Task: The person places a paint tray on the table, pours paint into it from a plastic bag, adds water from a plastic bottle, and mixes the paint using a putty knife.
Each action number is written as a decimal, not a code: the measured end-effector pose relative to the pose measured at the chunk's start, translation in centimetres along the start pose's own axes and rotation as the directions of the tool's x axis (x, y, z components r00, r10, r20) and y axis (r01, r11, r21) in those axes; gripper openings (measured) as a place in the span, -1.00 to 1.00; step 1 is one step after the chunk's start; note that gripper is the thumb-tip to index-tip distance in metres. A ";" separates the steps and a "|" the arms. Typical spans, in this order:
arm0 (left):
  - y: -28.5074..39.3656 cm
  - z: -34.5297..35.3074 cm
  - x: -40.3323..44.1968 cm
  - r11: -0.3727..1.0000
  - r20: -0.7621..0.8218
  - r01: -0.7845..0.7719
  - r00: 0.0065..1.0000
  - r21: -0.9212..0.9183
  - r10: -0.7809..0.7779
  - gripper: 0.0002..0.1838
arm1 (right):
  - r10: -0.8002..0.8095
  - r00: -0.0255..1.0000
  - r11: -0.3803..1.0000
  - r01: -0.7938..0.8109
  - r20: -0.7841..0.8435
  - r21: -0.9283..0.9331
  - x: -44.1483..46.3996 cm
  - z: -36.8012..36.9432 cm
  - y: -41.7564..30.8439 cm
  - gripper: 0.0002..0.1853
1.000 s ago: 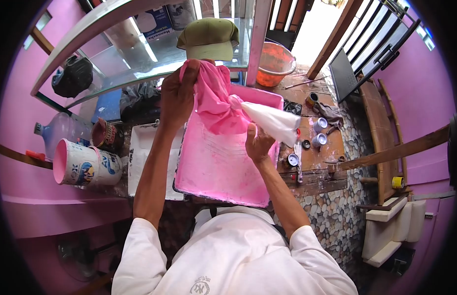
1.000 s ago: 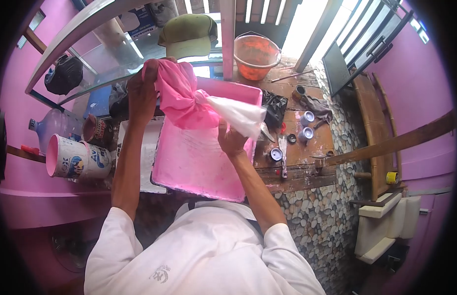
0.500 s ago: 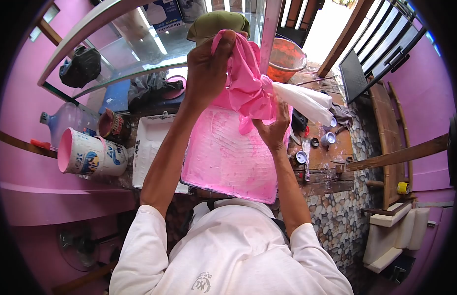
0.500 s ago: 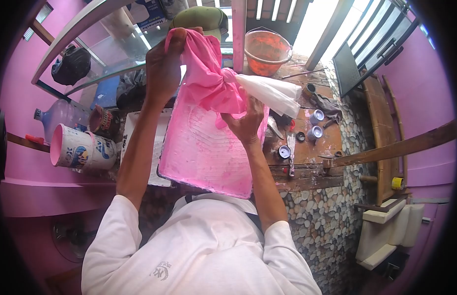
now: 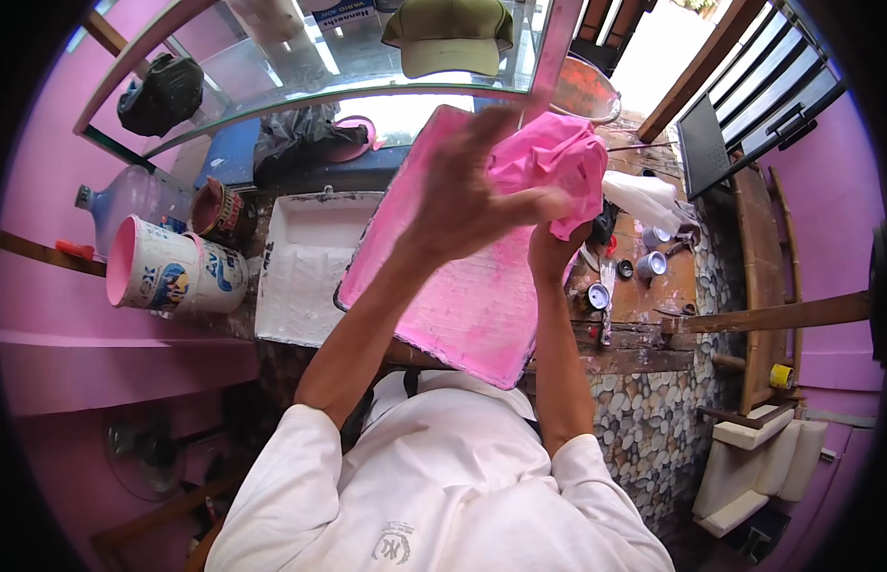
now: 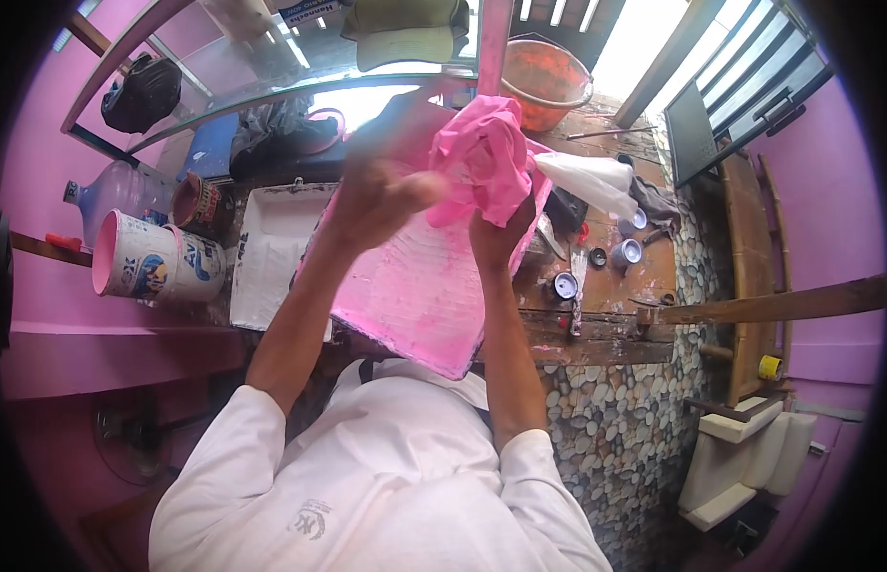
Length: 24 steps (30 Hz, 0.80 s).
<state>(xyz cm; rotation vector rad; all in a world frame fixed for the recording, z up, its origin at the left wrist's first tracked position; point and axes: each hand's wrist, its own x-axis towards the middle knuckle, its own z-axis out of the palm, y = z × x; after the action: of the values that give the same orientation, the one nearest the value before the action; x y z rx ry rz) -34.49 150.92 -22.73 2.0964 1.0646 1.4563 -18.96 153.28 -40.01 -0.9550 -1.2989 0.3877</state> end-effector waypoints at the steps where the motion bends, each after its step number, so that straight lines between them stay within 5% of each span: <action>1: -0.4 -2.1 -1.1 0.965 -0.139 0.131 0.985 0.227 -0.101 0.16 | 0.053 0.985 0.998 -0.047 -0.163 0.037 0.1 0.8 -2.1 -0.55; 2: -2.5 -4.1 -3.3 0.858 -0.235 0.398 0.912 0.325 -0.335 0.25 | 0.057 0.982 0.998 -0.050 -0.182 0.043 -0.2 0.6 -1.1 -0.55; 3: -4.3 -5.6 -5.3 0.681 -0.249 0.602 0.796 0.418 -0.551 0.28 | -0.072 0.988 0.987 0.052 -0.134 -0.150 -0.7 0.0 0.4 -0.57; 4: -7.1 -7.2 -8.1 0.369 -0.138 0.701 0.553 0.610 -0.822 0.29 | -0.135 0.986 0.964 0.108 -0.097 -0.244 -0.4 -0.1 0.7 -0.58; 5: -11.6 -8.5 -12.8 0.408 0.034 0.564 0.557 0.718 -0.830 0.07 | -0.197 0.979 0.928 0.166 -0.061 -0.333 -0.2 -0.1 1.1 -0.59; 7: -10.5 -8.4 -13.8 0.543 0.365 0.832 0.473 0.112 -0.802 -0.30 | 0.065 0.992 0.998 -0.068 -0.106 -0.019 0.9 -0.1 -0.2 -0.55; 8: -10.1 -8.3 -14.2 0.545 0.367 0.832 0.477 0.105 -0.799 -0.30 | 0.152 0.983 0.986 -0.143 -0.107 0.087 1.6 -0.2 -0.8 -0.53; 9: -9.8 -8.0 -14.7 0.516 0.288 0.844 0.463 0.147 -0.838 -0.44 | 0.016 0.998 0.990 -0.024 -0.063 -0.140 2.5 -0.4 -1.1 -0.53; 12: -9.7 -7.3 -16.5 0.539 0.234 0.834 0.504 0.120 -0.831 -0.60 | 0.043 0.999 0.996 -0.041 -0.012 0.081 5.2 -0.1 -1.7 -0.58; 13: -8.2 -7.0 -16.3 0.526 0.201 0.841 0.497 0.130 -0.844 -0.61 | 0.176 0.983 0.951 -0.155 -0.056 0.269 6.4 0.2 -4.1 -0.78; 15: -6.6 -6.3 -16.5 0.502 0.151 0.847 0.481 0.175 -0.864 -0.63 | 0.311 0.948 0.859 -0.247 -0.074 0.448 7.8 0.4 -6.0 -0.88; 18: -6.5 -4.9 -18.5 0.590 0.059 0.805 0.587 0.066 -0.808 -0.66 | 0.086 0.983 0.947 -0.031 -0.161 0.319 9.4 0.5 -7.0 -0.89; 20: -6.1 -4.5 -19.2 0.554 0.077 0.831 0.549 0.055 -0.832 -0.69 | 0.392 0.917 0.717 -0.253 -0.076 0.650 10.1 0.6 -8.0 -0.91; 24: -5.0 -3.9 -20.1 0.545 0.065 0.833 0.552 -0.096 -0.831 -0.74 | 0.303 0.953 0.717 -0.227 -0.001 0.659 11.0 0.2 -7.6 -0.90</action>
<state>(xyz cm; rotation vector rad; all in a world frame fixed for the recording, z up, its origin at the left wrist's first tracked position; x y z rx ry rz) -43.46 138.47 -37.21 1.1545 1.6136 0.9475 -18.10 156.95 -27.14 -0.5404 -0.8142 0.9376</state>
